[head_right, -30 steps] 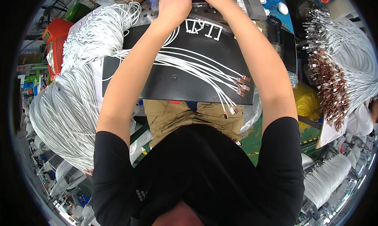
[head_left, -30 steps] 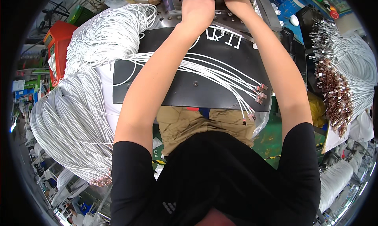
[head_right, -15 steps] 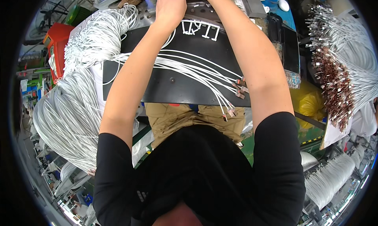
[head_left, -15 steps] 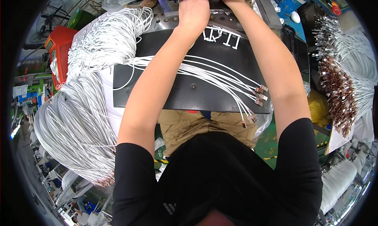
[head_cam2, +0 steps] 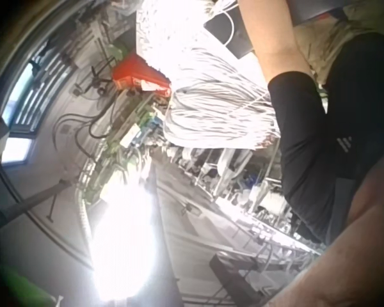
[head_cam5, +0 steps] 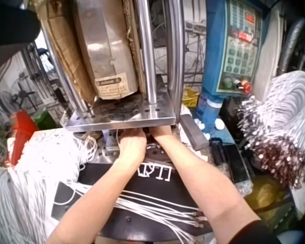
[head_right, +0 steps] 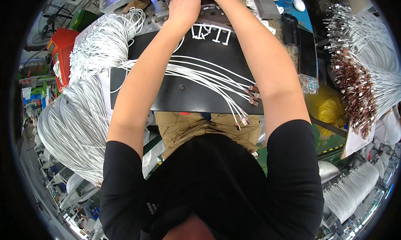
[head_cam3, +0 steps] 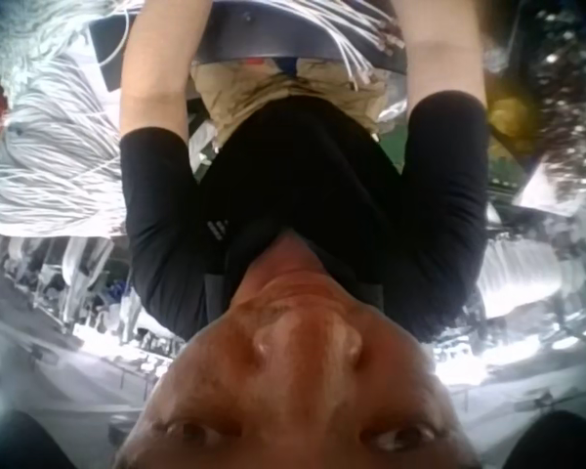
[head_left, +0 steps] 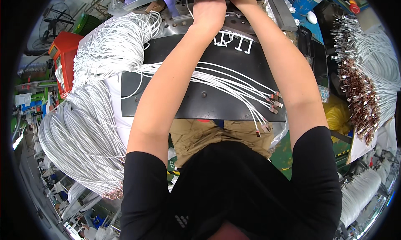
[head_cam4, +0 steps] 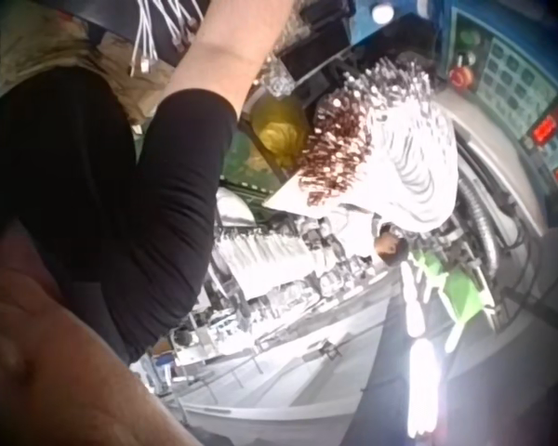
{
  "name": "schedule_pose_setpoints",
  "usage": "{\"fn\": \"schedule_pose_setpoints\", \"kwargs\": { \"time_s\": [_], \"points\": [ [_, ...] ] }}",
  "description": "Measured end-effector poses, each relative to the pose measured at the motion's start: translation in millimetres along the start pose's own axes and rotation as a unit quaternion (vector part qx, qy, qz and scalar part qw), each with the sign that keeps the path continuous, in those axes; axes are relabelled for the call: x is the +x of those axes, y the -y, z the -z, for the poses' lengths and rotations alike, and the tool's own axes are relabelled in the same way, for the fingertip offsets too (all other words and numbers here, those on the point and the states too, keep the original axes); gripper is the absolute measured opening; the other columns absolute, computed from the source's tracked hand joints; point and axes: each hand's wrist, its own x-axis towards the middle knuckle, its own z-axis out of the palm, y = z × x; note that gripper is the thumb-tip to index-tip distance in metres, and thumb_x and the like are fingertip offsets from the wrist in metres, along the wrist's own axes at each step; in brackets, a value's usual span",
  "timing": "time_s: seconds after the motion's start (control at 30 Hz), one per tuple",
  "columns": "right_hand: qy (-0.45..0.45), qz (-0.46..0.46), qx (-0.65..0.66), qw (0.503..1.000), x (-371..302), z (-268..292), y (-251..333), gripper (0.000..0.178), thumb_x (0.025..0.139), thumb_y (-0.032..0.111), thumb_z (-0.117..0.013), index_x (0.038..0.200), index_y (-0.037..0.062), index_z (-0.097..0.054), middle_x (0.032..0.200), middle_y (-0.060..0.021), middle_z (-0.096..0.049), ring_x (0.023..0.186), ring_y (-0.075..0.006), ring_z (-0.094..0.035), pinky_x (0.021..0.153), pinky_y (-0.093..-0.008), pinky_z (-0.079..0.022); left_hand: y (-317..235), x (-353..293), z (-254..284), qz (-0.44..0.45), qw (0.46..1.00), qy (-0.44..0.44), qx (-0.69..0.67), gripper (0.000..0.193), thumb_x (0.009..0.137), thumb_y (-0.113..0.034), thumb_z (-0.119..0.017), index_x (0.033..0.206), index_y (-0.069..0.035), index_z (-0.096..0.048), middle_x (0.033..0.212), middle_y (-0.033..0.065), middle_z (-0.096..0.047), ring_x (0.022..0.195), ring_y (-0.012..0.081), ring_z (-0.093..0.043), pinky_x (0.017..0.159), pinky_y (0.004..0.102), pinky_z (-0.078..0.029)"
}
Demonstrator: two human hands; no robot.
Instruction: Arrange multiple white wires into a black connector template and use a pressing machine to secure them.
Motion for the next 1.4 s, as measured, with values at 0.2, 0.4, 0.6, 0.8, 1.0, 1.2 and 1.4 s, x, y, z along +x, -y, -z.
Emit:
{"fn": "schedule_pose_setpoints", "kwargs": {
  "time_s": [0.2, 0.4, 0.6, 0.8, 1.0, 1.2, 1.4],
  "points": [
    [0.021, -0.025, 0.051, 0.998, 3.2, 13.8, 24.8, 0.032, 0.099, 0.018, -0.054, 0.123, -0.0030, -0.059, 0.122, -0.0232, -0.061, 0.116, -0.0338, -0.057, 0.098, -0.0420, -0.046, -5.8, 11.4, 0.9, 0.001, 0.999, -0.016, -0.036, 0.030, 0.089, -0.006, -0.049, 0.109, 0.009, -0.067, 0.115, 0.0266, -0.065, 0.111, 0.0381, -0.061, 0.103, 0.0456, -0.046],
    [0.090, -0.031, 0.040, 0.995, 6.0, 28.9, 52.7, 0.032, 0.100, 0.019, -0.054, 0.123, -0.0026, -0.059, 0.122, -0.0231, -0.062, 0.114, -0.0345, -0.057, 0.098, -0.0425, -0.046, -2.1, 10.8, -9.5, 0.021, 0.996, -0.091, -0.004, 0.031, 0.091, -0.010, -0.050, 0.109, 0.008, -0.067, 0.116, 0.0266, -0.065, 0.115, 0.0382, -0.059, 0.104, 0.0455, -0.045],
    [0.227, 0.186, -0.181, 0.939, -33.2, 77.3, 121.6, 0.043, 0.101, 0.042, -0.052, 0.119, 0.0060, -0.068, 0.136, -0.0142, -0.060, 0.128, -0.0335, -0.053, 0.105, -0.0464, -0.041, 32.7, -23.9, 70.9, 0.092, 0.976, 0.198, -0.011, 0.040, 0.087, -0.020, -0.058, 0.126, -0.009, -0.062, 0.114, 0.0176, -0.070, 0.112, 0.0328, -0.065, 0.094, 0.0467, -0.051],
    [0.140, 0.156, -0.180, 0.961, -37.0, 65.5, 138.3, 0.038, 0.096, 0.036, -0.056, 0.117, 0.0075, -0.070, 0.120, -0.0116, -0.068, 0.121, -0.0321, -0.056, 0.106, -0.0484, -0.040, 49.2, -36.0, 31.6, 0.006, 0.999, -0.034, 0.011, 0.042, 0.087, -0.018, -0.058, 0.129, -0.012, -0.061, 0.130, 0.0145, -0.061, 0.122, 0.0315, -0.057, 0.106, 0.0537, -0.041],
    [0.209, 0.054, -0.304, 0.928, -46.7, 56.8, 131.6, 0.034, 0.089, 0.030, -0.061, 0.114, 0.0086, -0.072, 0.101, -0.0089, -0.072, 0.101, -0.0328, -0.064, 0.094, -0.0450, -0.049, 37.6, -31.0, 27.2, 0.061, 0.997, -0.022, 0.049, 0.042, 0.089, -0.020, -0.057, 0.131, -0.014, -0.059, 0.128, 0.0127, -0.061, 0.121, 0.0312, -0.057, 0.108, 0.0593, -0.036],
    [0.192, 0.053, -0.203, 0.959, -49.4, 73.5, 125.3, 0.032, 0.093, 0.027, -0.062, 0.117, 0.0085, -0.070, 0.101, -0.0106, -0.072, 0.097, -0.0316, -0.066, 0.088, -0.0401, -0.052, 53.9, -48.4, 33.9, 0.046, 0.997, -0.043, -0.035, 0.038, 0.092, -0.022, -0.057, 0.129, -0.012, -0.060, 0.127, 0.0128, -0.061, 0.122, 0.0337, -0.056, 0.110, 0.0558, -0.036],
    [-0.023, -0.128, 0.022, 0.991, -125.0, 280.2, 155.3, 0.020, 0.101, 0.011, -0.055, 0.108, -0.0017, -0.069, 0.101, -0.0096, -0.071, 0.091, -0.0162, -0.067, 0.080, -0.0292, -0.054, 39.7, -207.7, 205.8, 0.190, 0.529, 0.320, -0.763, 0.031, 0.102, -0.025, -0.058, 0.092, 0.003, -0.065, 0.082, 0.0115, -0.069, 0.073, 0.0182, -0.067, 0.067, 0.0303, -0.052]
  ]
}}
